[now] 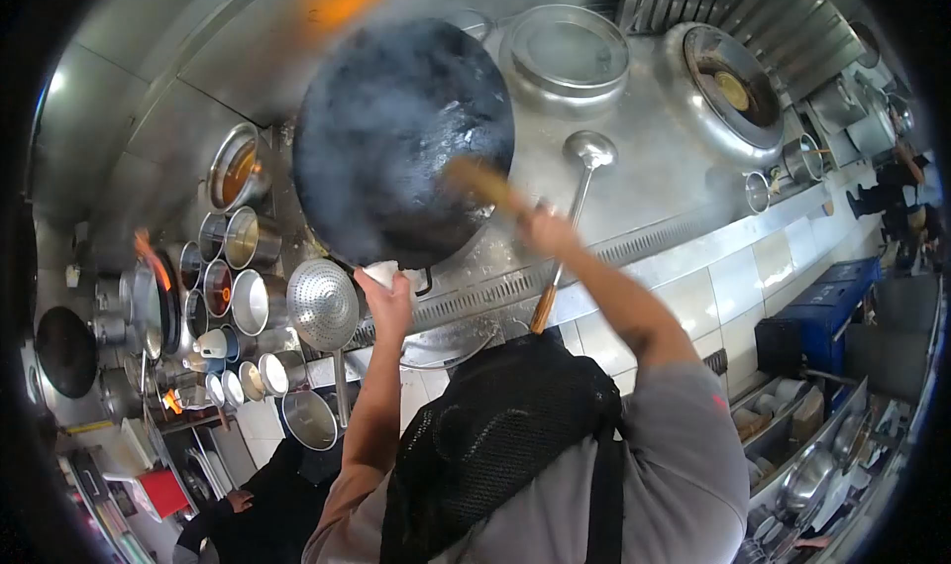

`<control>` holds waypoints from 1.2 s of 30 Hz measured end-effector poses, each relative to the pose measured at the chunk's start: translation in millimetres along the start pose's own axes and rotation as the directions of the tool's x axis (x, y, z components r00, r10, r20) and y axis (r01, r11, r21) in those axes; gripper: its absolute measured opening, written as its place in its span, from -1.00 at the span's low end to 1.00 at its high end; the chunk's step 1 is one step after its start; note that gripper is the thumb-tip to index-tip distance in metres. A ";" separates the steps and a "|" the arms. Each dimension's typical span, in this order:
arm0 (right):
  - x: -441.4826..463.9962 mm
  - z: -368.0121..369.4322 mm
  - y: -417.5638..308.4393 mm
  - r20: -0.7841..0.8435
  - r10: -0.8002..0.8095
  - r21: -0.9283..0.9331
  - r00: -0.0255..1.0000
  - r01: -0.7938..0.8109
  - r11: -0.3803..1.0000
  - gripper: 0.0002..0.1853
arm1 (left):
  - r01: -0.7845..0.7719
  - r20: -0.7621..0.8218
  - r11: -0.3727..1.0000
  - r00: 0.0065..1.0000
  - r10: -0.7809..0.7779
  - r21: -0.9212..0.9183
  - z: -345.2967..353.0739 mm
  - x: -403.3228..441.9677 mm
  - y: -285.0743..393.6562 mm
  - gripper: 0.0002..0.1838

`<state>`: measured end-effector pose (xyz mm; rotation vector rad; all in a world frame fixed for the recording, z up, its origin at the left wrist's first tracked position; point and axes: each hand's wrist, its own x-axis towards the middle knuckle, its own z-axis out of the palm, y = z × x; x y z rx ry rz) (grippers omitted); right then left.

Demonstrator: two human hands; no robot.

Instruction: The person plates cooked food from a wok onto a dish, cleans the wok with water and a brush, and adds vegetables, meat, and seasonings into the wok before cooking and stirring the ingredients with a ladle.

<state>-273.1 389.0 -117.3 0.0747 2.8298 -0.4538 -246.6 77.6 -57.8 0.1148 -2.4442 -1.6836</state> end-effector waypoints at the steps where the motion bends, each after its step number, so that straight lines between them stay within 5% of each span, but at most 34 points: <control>1: 22.9 -25.8 30.4 -0.231 -0.041 0.013 0.972 0.046 0.999 -0.24 | 0.009 0.007 1.000 1.000 -0.009 -0.005 0.9 0.8 -5.7 -0.44; 2: 45.0 -52.1 51.0 -0.426 -0.097 -0.098 0.899 0.061 0.993 -0.25 | 0.069 0.005 0.997 0.998 -0.069 -0.034 4.8 5.8 -11.0 -0.46; 3: 46.9 -101.7 47.7 -0.364 -0.040 -0.080 0.930 0.011 0.997 -0.29 | 0.129 0.003 0.990 0.992 -0.129 -0.063 10.4 12.0 -18.6 -0.49; 5: 46.0 -153.2 54.0 -0.645 -0.112 -0.035 0.756 0.117 0.992 -0.32 | 0.118 -0.084 0.980 0.988 -0.133 -0.161 21.8 23.8 -51.3 -0.59; 8: -36.2 -223.0 22.4 -0.816 -0.020 0.089 0.578 0.160 0.983 -0.30 | 0.482 0.190 0.645 0.862 -0.470 -0.592 6.0 29.4 -61.2 -0.71; 11: -112.5 -198.4 41.7 -0.866 0.092 0.145 0.492 0.072 0.987 -0.26 | 0.588 0.290 0.578 0.798 -0.528 -0.565 -4.8 18.4 -85.7 -0.74; 13: -155.5 -108.5 88.9 -0.862 0.215 0.194 0.459 -0.093 0.977 -0.17 | 0.580 0.293 0.544 0.799 -0.525 -0.607 0.4 13.5 -83.4 -0.75; 14: -184.4 -44.1 131.8 -0.670 0.441 0.385 0.598 -0.228 0.894 -0.14 | 0.581 0.318 0.519 0.799 -0.510 -0.626 2.4 12.1 -80.7 -0.77; 15: -217.3 5.4 172.5 -0.415 0.497 0.238 0.762 -0.436 0.868 -0.13 | 0.572 0.300 0.514 0.801 -0.518 -0.640 0.4 11.9 -77.6 -0.77; 16: -237.1 20.0 193.2 -0.101 0.568 0.174 0.817 -0.547 0.819 -0.12 | 0.651 0.403 0.361 0.724 -0.560 -0.667 -1.3 14.3 -71.6 -0.77; 17: -242.1 11.7 176.2 -0.157 0.587 0.239 0.794 -0.547 0.802 -0.14 | 0.710 0.506 0.201 0.643 -0.575 -0.674 -3.6 17.0 -62.6 -0.77; 19: -236.5 -24.3 149.4 -0.322 0.545 0.374 0.774 -0.425 0.824 -0.16 | 0.732 0.523 0.153 0.600 -0.605 -0.664 -5.4 18.6 -45.7 -0.74; 20: -240.3 -21.4 144.9 -0.307 0.538 0.367 0.785 -0.424 0.828 -0.16 | 0.729 0.498 0.262 0.643 -0.582 -0.633 -4.8 20.6 -52.5 -0.75; 22: -228.3 -20.1 139.3 -0.704 0.299 0.162 0.644 -0.265 0.951 -0.13 | 0.686 0.406 0.477 0.718 -0.565 -0.550 -1.7 19.2 -58.2 -0.78; 23: -230.7 -0.6 141.5 -0.722 0.258 0.152 0.642 -0.218 0.964 -0.14 | 0.676 0.395 0.481 0.726 -0.563 -0.558 1.5 12.1 -55.1 -0.78; 25: -238.0 13.9 156.5 -0.178 0.518 0.270 0.837 -0.464 0.844 -0.17 | 0.441 0.117 0.757 0.889 -0.443 -0.483 8.2 -5.8 -48.3 -0.75; 27: -207.1 3.0 144.0 -0.281 0.419 0.270 0.864 -0.348 0.898 -0.22 | 0.289 0.055 0.882 0.955 -0.290 -0.373 -3.4 -33.0 -47.4 -0.58; 28: -200.1 -18.5 120.8 -0.184 0.464 0.513 0.866 -0.319 0.797 -0.23 | 0.102 -0.027 0.975 0.994 -0.109 -0.196 -5.3 -42.4 -56.3 -0.57; 29: -195.9 -39.5 89.3 -0.062 0.493 0.713 0.868 -0.307 0.630 -0.25 | 0.119 -0.063 0.974 0.989 -0.133 -0.191 -7.3 -57.7 -65.2 -0.57; 31: -155.2 -48.9 49.6 -0.307 0.253 0.830 0.917 0.128 0.543 -0.31 | 0.060 0.014 0.982 0.998 -0.064 0.179 -10.0 -78.2 -76.5 -0.37; 32: -125.7 -52.5 30.6 -0.395 0.185 0.840 0.900 0.272 0.470 -0.33 | 0.074 -0.003 0.983 0.997 -0.075 0.170 -9.3 -87.8 -74.8 -0.31; 33: -117.7 -86.9 -36.2 -0.245 0.130 0.947 0.961 0.209 0.244 -0.38 | 0.084 -0.016 0.984 0.996 -0.082 0.158 -10.5 -92.4 -70.7 -0.25; 34: -100.3 -60.9 -58.5 -0.256 0.082 0.945 0.963 0.231 0.229 -0.37 | -0.053 0.113 0.992 0.993 0.040 0.116 -14.8 -93.0 -64.5 -0.15; 35: -46.7 36.3 -15.0 -0.614 -0.231 0.359 0.754 0.528 0.769 -0.32 | -0.126 0.045 0.990 0.991 0.123 0.065 0.6 -93.0 -46.0 -0.05; 36: -49.6 75.0 -13.0 -0.447 -0.384 0.191 0.808 0.505 0.841 -0.23 | -0.049 0.068 0.994 0.997 0.042 0.097 8.1 -90.1 -38.8 -0.04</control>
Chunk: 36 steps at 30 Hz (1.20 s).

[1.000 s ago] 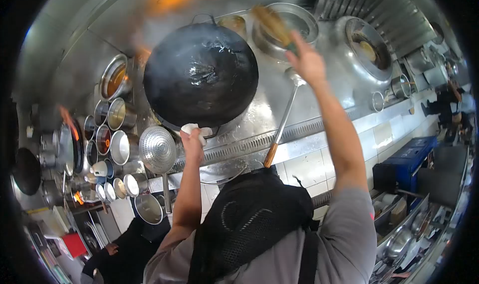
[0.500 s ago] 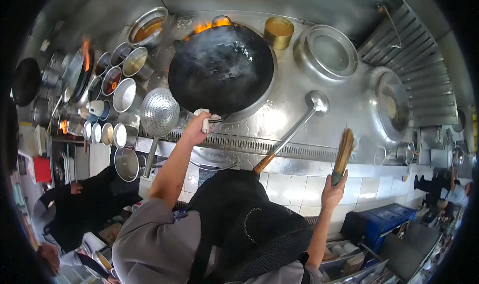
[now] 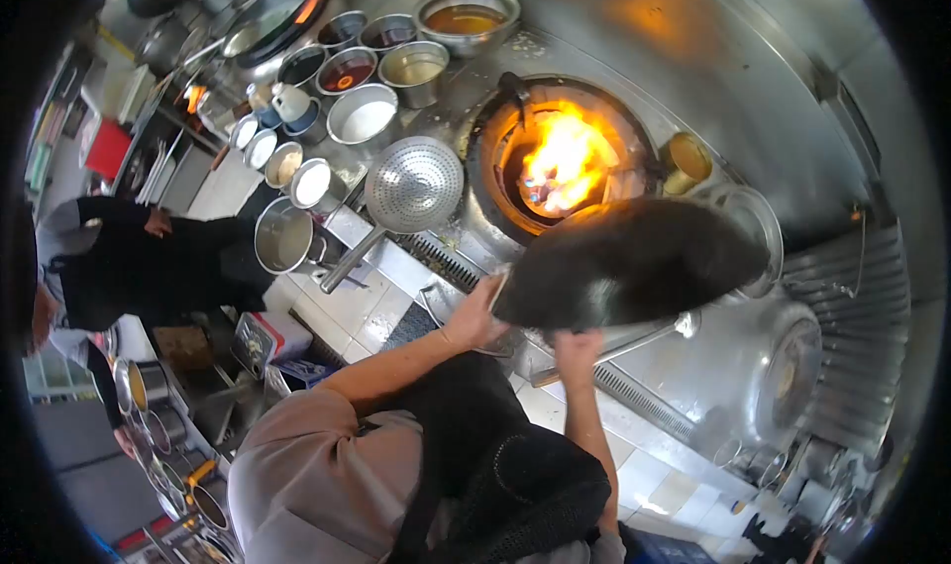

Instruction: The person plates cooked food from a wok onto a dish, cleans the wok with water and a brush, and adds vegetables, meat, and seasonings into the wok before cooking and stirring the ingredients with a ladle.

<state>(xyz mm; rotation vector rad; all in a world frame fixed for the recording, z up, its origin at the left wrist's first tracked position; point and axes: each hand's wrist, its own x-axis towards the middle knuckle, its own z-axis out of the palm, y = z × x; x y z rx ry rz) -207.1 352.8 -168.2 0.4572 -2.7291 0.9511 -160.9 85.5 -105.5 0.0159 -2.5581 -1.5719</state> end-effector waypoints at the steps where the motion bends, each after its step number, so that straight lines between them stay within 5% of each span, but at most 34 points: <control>1: 59.8 -59.8 -139.2 0.293 0.227 0.392 0.929 -0.333 0.858 -0.23 | 0.074 0.031 0.997 0.997 -0.075 0.029 3.9 6.8 4.7 -0.04; 2: 60.1 -57.6 -114.1 0.415 0.151 0.269 0.897 -0.280 0.922 -0.24 | -0.072 -0.164 0.994 0.983 0.085 0.083 4.2 17.3 8.4 -0.19; 3: 51.7 -65.5 -68.0 0.537 0.107 0.144 0.837 -0.216 0.966 -0.26 | -0.065 -0.170 0.995 0.982 0.077 0.073 -4.4 23.6 3.3 -0.19; 5: 62.9 -116.2 33.0 0.511 0.178 -0.122 0.841 -0.135 0.983 -0.25 | 0.184 -0.111 0.973 0.973 -0.200 -0.141 -23.6 58.6 -9.6 -0.36; 6: 88.2 -157.4 58.2 0.451 0.206 -0.282 0.869 -0.080 0.956 -0.28 | 0.243 -0.100 0.952 0.959 -0.265 -0.188 -31.1 72.6 -13.8 -0.40; 7: 115.9 -197.4 74.2 0.264 0.005 -0.283 0.964 0.072 0.956 -0.32 | 0.304 -0.079 0.923 0.941 -0.330 -0.234 -37.2 84.1 -18.9 -0.44; 9: 184.6 -267.6 52.9 -0.024 -0.088 -0.590 0.996 0.057 0.805 -0.38 | 0.462 0.081 0.822 0.883 -0.463 -0.334 -47.6 109.5 -40.6 -0.35; 10: 217.2 -283.9 9.6 -0.177 -0.168 -0.527 0.970 0.051 0.849 -0.38 | 0.463 0.097 0.818 0.883 -0.459 -0.341 -39.6 112.1 -55.7 -0.35; 12: 273.4 -282.3 -39.4 -0.527 -0.048 -0.351 0.849 -0.166 0.922 -0.35 | 0.464 0.086 0.689 0.857 -0.507 -0.557 -18.0 118.7 -86.5 -0.38; 14: 323.3 -248.4 -71.4 -0.693 0.099 0.107 0.714 -0.034 0.994 -0.29 | 0.491 0.132 0.603 0.831 -0.540 -0.628 -29.9 112.5 -59.4 -0.38; 15: 342.9 -217.7 -82.3 -0.751 0.083 0.129 0.655 0.022 0.991 -0.22 | 0.505 0.160 0.521 0.806 -0.570 -0.688 -34.1 110.2 -49.9 -0.37; 16: 361.0 -174.6 -87.2 -0.845 -0.066 -0.070 0.531 0.012 0.997 -0.19 | 0.486 0.116 0.574 0.820 -0.561 -0.659 -21.4 107.7 -61.6 -0.37; 17: 371.2 -123.6 -103.4 -0.836 -0.126 -0.059 0.534 0.142 0.988 -0.11 | 0.457 0.049 0.666 0.843 -0.536 -0.589 -12.1 106.8 -68.5 -0.42; 18: 372.7 -57.8 -123.5 -0.821 -0.019 -0.016 0.571 0.010 1.000 -0.09 | 0.475 0.038 0.674 0.831 -0.554 -0.566 -12.9 109.1 -66.5 -0.46; 19: 378.5 6.6 -71.8 -0.721 -0.208 -0.383 0.661 -0.129 0.915 -0.11 | 0.493 0.027 0.682 0.820 -0.571 -0.540 -16.9 111.2 -61.8 -0.49; 20: 357.8 59.2 -76.3 -0.314 0.172 0.012 0.934 -0.177 0.984 -0.17 | 0.501 0.047 0.676 0.820 -0.571 -0.541 -19.8 112.5 -59.3 -0.49; 21: 343.1 81.8 -108.1 0.399 0.388 0.360 0.830 -0.532 0.767 -0.17 | 0.508 0.031 0.692 0.816 -0.577 -0.512 -24.4 114.5 -58.5 -0.53; 22: 307.9 93.0 -155.9 0.568 0.315 0.151 0.761 -0.472 0.868 -0.15 | 0.512 0.017 0.714 0.818 -0.575 -0.477 -29.3 117.9 -60.9 -0.56; 24: 261.5 74.3 -152.4 0.804 -0.013 0.350 0.595 -0.455 0.819 -0.08 | 0.447 -0.014 0.737 0.851 -0.525 -0.507 -33.5 118.3 -67.1 -0.55; 26: 285.9 2.3 -104.8 0.952 0.008 0.089 0.306 -0.301 0.949 -0.15 | 0.405 -0.028 0.740 0.868 -0.496 -0.537 -34.3 106.8 -67.1 -0.53; 27: 306.2 -34.8 -83.8 0.919 0.329 -0.239 0.215 -0.360 0.902 -0.27 | 0.396 -0.013 0.741 0.878 -0.479 -0.542 -37.7 106.5 -65.2 -0.54; 28: 307.8 -63.7 -44.6 0.762 0.502 -0.294 0.409 -0.472 0.831 -0.34 | 0.377 -0.012 0.744 0.889 -0.459 -0.551 -40.9 111.6 -63.4 -0.54; 29: 291.5 -73.6 -4.6 0.379 0.363 -0.399 0.851 -0.204 0.894 -0.36 | 0.363 -0.010 0.744 0.896 -0.445 -0.562 -43.0 111.8 -61.8 -0.54; 30: 278.0 -76.9 19.0 -0.053 -0.039 -0.599 0.998 -0.001 0.801 -0.38 | 0.418 0.015 0.704 0.865 -0.501 -0.574 -43.0 113.4 -67.6 -0.51; 31: 267.7 -77.8 3.3 -0.064 -0.037 -0.603 0.997 -0.009 0.798 -0.38 | 0.413 0.021 0.707 0.871 -0.492 -0.573 -53.3 113.1 -64.5 -0.51; 32: 251.7 -72.8 -28.7 -0.417 0.243 -0.171 0.876 -0.338 0.925 -0.41 | 0.457 0.038 0.644 0.832 -0.554 -0.613 -70.0 108.6 -56.1 -0.51; 33: 233.5 -68.9 -53.3 -0.560 0.583 0.363 0.589 -0.458 0.811 -0.43 | 0.494 0.058 0.579 0.791 -0.609 -0.648 -83.4 103.7 -54.9 -0.51; 35: 169.8 -61.3 -53.7 -0.493 0.524 0.392 0.694 -0.361 0.846 -0.49 | 0.464 0.036 0.548 0.785 -0.619 -0.696 -95.2 76.0 -84.7 -0.50; 36: 123.1 -44.9 -41.5 -0.405 0.619 0.375 0.673 -0.495 0.784 -0.52 | 0.457 0.013 0.581 0.793 -0.610 -0.673 -108.0 60.3 -92.2 -0.52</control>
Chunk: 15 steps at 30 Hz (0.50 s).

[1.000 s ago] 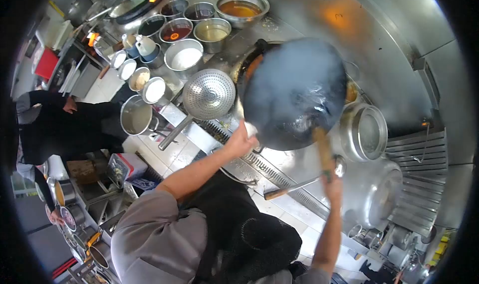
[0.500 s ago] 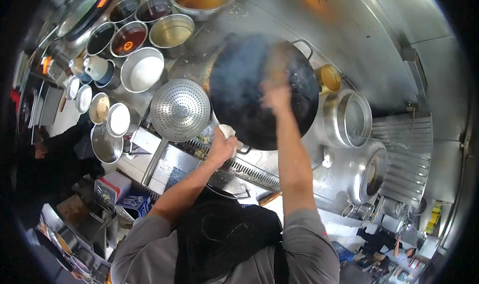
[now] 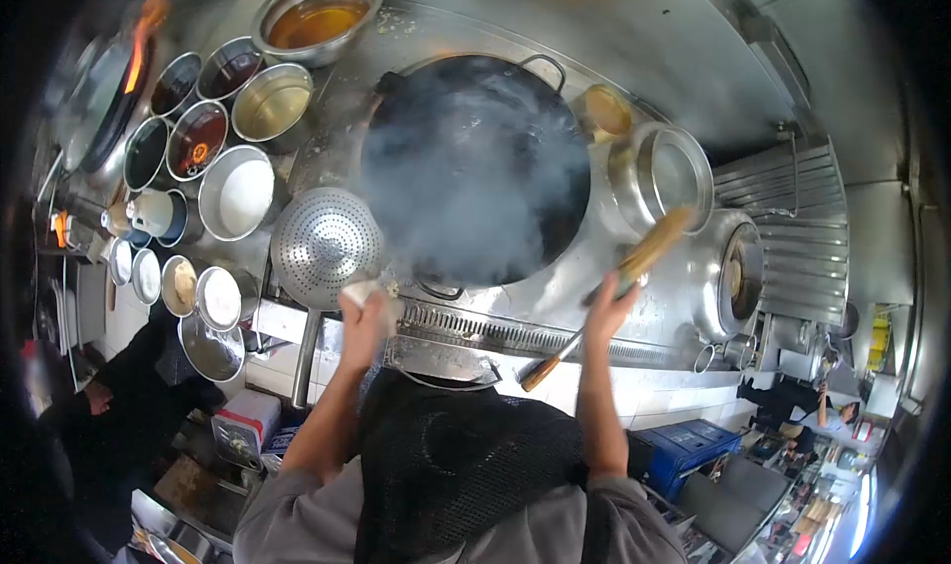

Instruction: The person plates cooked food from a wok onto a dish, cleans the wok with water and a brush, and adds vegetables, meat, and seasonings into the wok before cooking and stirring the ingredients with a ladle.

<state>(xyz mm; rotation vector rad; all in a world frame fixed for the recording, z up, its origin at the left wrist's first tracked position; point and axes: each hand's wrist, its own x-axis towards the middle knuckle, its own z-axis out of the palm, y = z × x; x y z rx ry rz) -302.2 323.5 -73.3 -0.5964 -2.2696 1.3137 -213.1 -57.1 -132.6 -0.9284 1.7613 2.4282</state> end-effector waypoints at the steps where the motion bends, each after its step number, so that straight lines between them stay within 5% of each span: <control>1: -39.4 -6.9 15.4 0.106 0.165 0.005 0.981 -0.167 0.986 -0.55 | -0.024 -0.008 0.999 1.000 0.025 0.033 -19.1 -9.7 -3.1 -0.53; 3: -106.5 -11.1 64.8 0.172 0.087 -0.279 0.981 -0.036 0.960 -0.49 | -0.029 0.047 0.995 0.999 0.025 0.094 -53.9 -24.8 -11.2 -0.51; 5: -138.2 -19.1 24.6 0.403 0.550 -0.304 0.731 -0.460 0.834 -0.43 | -0.035 0.091 0.987 0.996 0.021 0.160 -74.8 -36.3 -16.0 -0.49; 6: -136.5 -27.2 48.1 0.415 0.544 -0.288 0.729 -0.462 0.839 -0.43 | -0.018 0.155 0.975 0.988 -0.017 0.221 -79.7 -38.2 -17.7 -0.46; 7: -128.4 -37.2 94.7 0.285 0.257 -0.564 0.924 -0.055 0.824 -0.39 | -0.005 0.209 0.960 0.976 -0.056 0.281 -86.5 -39.2 -21.9 -0.44; 8: -122.1 -43.4 123.0 0.258 -0.115 -0.789 0.959 0.278 0.548 -0.35 | -0.032 0.216 0.929 0.975 -0.053 0.370 -98.1 -30.5 -45.6 -0.37; 9: -106.5 -43.9 105.2 0.109 -0.004 -0.819 0.994 0.092 0.566 -0.22 | -0.042 0.203 0.924 0.978 -0.040 0.380 -100.8 -30.5 -54.2 -0.37; 10: -88.7 -45.5 119.2 0.051 0.042 -0.881 0.998 0.025 0.473 -0.10 | -0.245 0.174 0.630 0.969 0.173 0.737 -101.1 -29.6 -57.2 -0.35; 11: -62.5 -45.8 191.2 0.073 0.043 -0.739 0.996 0.025 0.674 -0.10 | -0.308 0.230 0.174 0.904 0.361 0.936 -100.4 -30.5 -58.4 -0.34; 12: -37.6 -47.0 262.0 0.094 0.044 -0.552 0.995 0.015 0.834 -0.10 | -0.376 0.207 0.422 0.896 0.393 0.825 -97.4 -28.2 -56.0 -0.21; 13: -31.4 -51.6 243.4 0.119 0.037 -0.533 0.992 0.032 0.845 -0.10 | -0.360 0.183 0.414 0.894 0.408 0.836 -92.2 -30.4 -57.1 -0.21; 15: -23.1 -76.1 164.1 0.117 0.229 -0.594 0.966 -0.117 0.796 -0.20 | -0.259 -0.031 0.843 0.951 0.309 0.471 -88.7 -39.7 -60.2 -0.08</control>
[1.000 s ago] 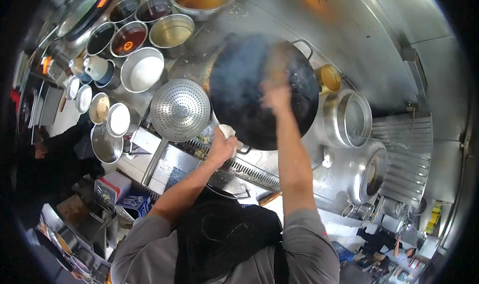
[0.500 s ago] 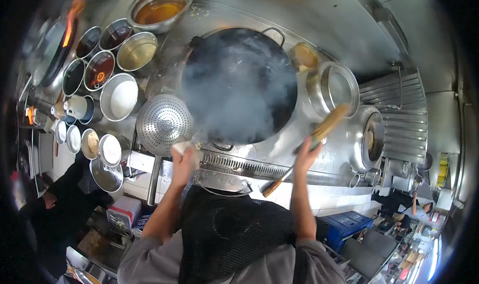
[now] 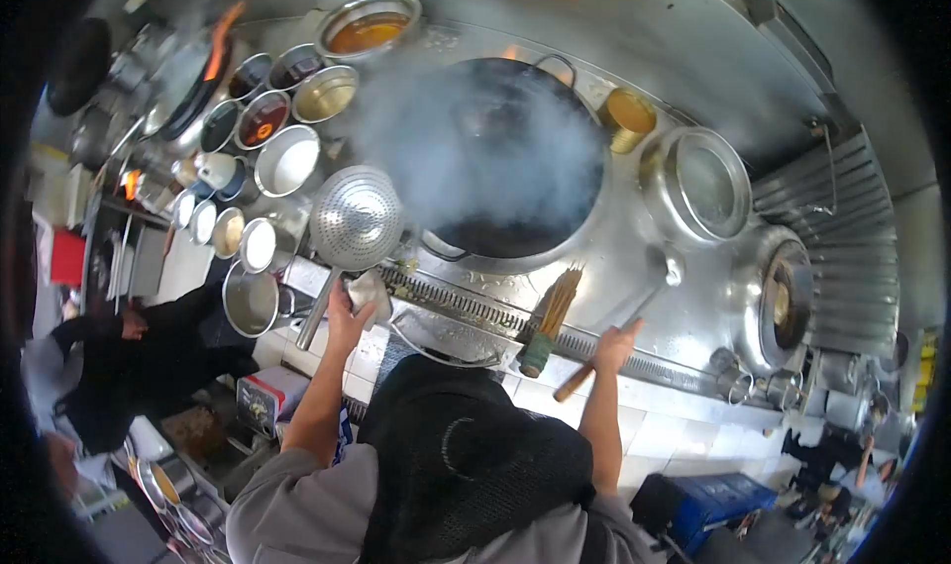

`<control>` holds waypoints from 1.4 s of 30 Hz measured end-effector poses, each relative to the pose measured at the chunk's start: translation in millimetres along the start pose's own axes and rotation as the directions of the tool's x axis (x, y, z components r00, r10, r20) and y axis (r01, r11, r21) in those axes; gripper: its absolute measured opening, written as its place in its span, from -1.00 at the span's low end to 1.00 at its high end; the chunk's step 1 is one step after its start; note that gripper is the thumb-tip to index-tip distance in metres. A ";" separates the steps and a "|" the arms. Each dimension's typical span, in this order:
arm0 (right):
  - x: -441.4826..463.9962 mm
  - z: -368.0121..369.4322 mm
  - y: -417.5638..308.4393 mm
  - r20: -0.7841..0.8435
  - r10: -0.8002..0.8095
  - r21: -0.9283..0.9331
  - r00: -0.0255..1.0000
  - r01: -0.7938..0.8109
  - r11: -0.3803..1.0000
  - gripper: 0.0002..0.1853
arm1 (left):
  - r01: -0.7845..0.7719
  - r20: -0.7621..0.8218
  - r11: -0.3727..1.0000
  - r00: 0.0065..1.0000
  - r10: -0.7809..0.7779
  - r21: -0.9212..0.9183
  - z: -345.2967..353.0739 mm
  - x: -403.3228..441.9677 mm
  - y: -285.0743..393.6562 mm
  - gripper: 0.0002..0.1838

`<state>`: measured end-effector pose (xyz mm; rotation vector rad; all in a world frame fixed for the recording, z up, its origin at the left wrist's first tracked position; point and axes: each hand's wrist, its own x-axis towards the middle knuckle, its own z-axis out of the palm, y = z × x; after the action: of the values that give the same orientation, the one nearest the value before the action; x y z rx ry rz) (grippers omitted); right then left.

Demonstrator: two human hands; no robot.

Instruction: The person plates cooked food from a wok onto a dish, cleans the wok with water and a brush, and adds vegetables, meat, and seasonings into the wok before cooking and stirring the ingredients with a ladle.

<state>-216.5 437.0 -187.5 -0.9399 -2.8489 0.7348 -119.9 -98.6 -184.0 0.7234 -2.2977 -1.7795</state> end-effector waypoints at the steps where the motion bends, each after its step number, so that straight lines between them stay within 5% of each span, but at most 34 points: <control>1: -7.9 -13.3 -7.4 -0.049 -0.065 0.052 0.997 0.068 0.996 -0.24 | -0.026 -0.084 0.942 0.995 0.057 0.335 -4.1 -9.8 -7.1 0.03; 3: -29.3 -16.6 12.6 -0.214 -0.269 0.043 0.939 0.284 0.958 -0.34 | -0.021 -0.144 0.916 0.986 0.086 0.401 -6.7 -35.6 -12.1 0.04; 4: -56.0 -42.7 -7.4 -0.084 -0.144 0.072 0.986 0.151 0.986 -0.35 | -0.019 -0.172 0.890 0.979 0.109 0.455 -5.2 -47.8 -15.1 0.04; 5: -55.4 -21.9 28.5 -0.261 -0.375 0.048 0.890 0.400 0.915 -0.37 | -0.034 -0.210 0.879 0.966 0.151 0.475 -6.0 -61.8 -18.8 0.00; 8: -77.6 -40.0 31.1 -0.131 -0.403 0.166 0.906 0.421 0.892 -0.39 | 0.089 -0.254 0.890 0.967 0.031 0.447 -12.5 -97.4 -33.2 -0.06; 9: -90.7 -58.9 1.7 -0.002 -0.203 0.159 0.979 0.201 0.967 -0.41 | 0.103 -0.264 0.889 0.964 0.022 0.446 -14.8 -106.4 -36.8 -0.10; 11: -65.5 -29.5 20.9 -0.055 -0.323 0.116 0.945 0.327 0.938 -0.41 | 0.116 -0.295 0.901 0.955 0.014 0.417 -22.3 -113.1 -48.8 -0.15; 12: -36.0 -6.5 38.6 -0.105 -0.424 0.059 0.899 0.432 0.900 -0.42 | 0.124 -0.307 0.913 0.952 0.001 0.389 -23.4 -117.2 -56.8 -0.19; 13: 15.1 23.1 53.9 -0.387 -0.715 -0.263 0.583 0.673 0.691 -0.43 | 0.128 -0.319 0.919 0.948 -0.003 0.372 -26.2 -120.2 -63.4 -0.19; 14: 26.2 -8.1 6.7 -0.157 -0.534 0.000 0.831 0.541 0.841 -0.44 | 0.148 -0.284 0.913 0.958 -0.038 0.380 -32.8 -117.0 -71.0 -0.24; 15: 24.9 -59.2 -71.2 0.157 -0.322 0.194 0.934 0.290 0.937 -0.44 | 0.170 -0.246 0.904 0.966 -0.075 0.393 -42.5 -115.1 -79.0 -0.29; 16: 36.7 -75.5 -115.3 0.092 -0.409 0.249 0.908 0.377 0.892 -0.42 | 0.172 -0.255 0.907 0.964 -0.075 0.383 -52.2 -113.4 -85.2 -0.29; 18: 43.4 -101.1 -201.1 -0.021 -0.561 0.771 0.828 0.371 0.518 -0.35 | 0.277 -0.136 0.893 0.960 -0.244 0.355 -72.0 -113.8 -101.0 -0.34; 19: 24.5 -118.4 -230.5 -0.025 -0.568 0.769 0.823 0.379 0.515 -0.35 | 0.235 -0.102 0.909 0.972 -0.213 0.345 -82.7 -113.5 -129.7 -0.34; 21: -31.6 -135.5 -293.1 0.131 -0.522 0.754 0.843 0.257 0.604 -0.30 | 0.381 -0.042 0.846 0.918 -0.395 0.372 -109.6 -114.4 -153.3 -0.30; 24: -107.9 -105.6 -363.3 0.132 -0.542 0.743 0.830 0.279 0.608 -0.30 | 0.622 -0.079 0.768 0.782 -0.618 0.150 -149.3 -121.3 -195.9 -0.29; 26: -134.6 -70.3 -414.8 0.215 -0.531 0.785 0.819 0.178 0.593 -0.31 | 0.634 -0.131 0.759 0.773 -0.620 0.148 -178.0 -129.4 -268.8 -0.29; 27: -137.0 -47.9 -438.0 0.242 -0.565 0.776 0.788 0.192 0.601 -0.32 | 0.699 -0.142 0.714 0.704 -0.696 -0.035 -194.3 -133.1 -251.5 -0.31; 29: -141.8 -9.2 -492.1 0.319 -0.605 0.752 0.730 0.194 0.630 -0.32 | 0.710 -0.222 0.668 0.630 -0.744 -0.224 -225.6 -135.6 -243.1 -0.40; 30: -145.0 5.6 -520.4 0.370 -0.608 0.733 0.703 0.181 0.655 -0.32 | 0.602 -0.210 0.795 0.769 -0.604 -0.080 -240.2 -142.0 -293.7 -0.48; 32: -141.0 36.8 -567.7 0.444 -0.630 0.706 0.638 0.184 0.684 -0.34 | 0.598 -0.222 0.609 0.594 -0.773 -0.522 -263.3 -137.6 -269.1 -0.63; 37: -126.5 97.3 -646.9 0.536 -0.579 0.594 0.614 0.213 0.776 -0.70 | 0.559 -0.250 0.575 0.551 -0.796 -0.598 -273.7 -141.3 -250.4 -0.86; 39: -124.3 101.5 -667.6 0.596 -0.549 0.574 0.586 0.167 0.802 -0.70 | 0.573 -0.239 0.548 0.526 -0.816 -0.610 -269.6 -140.5 -248.5 -0.93; 42: -116.9 105.4 -677.7 0.645 -0.525 0.561 0.556 0.122 0.819 -0.83 | 0.603 -0.113 0.487 0.550 -0.828 -0.632 -260.3 -146.0 -261.2 -0.94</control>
<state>-513.5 -150.2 38.5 0.0957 -3.0283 2.0621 184.7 -306.4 -330.1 1.9431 -1.1118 -2.1121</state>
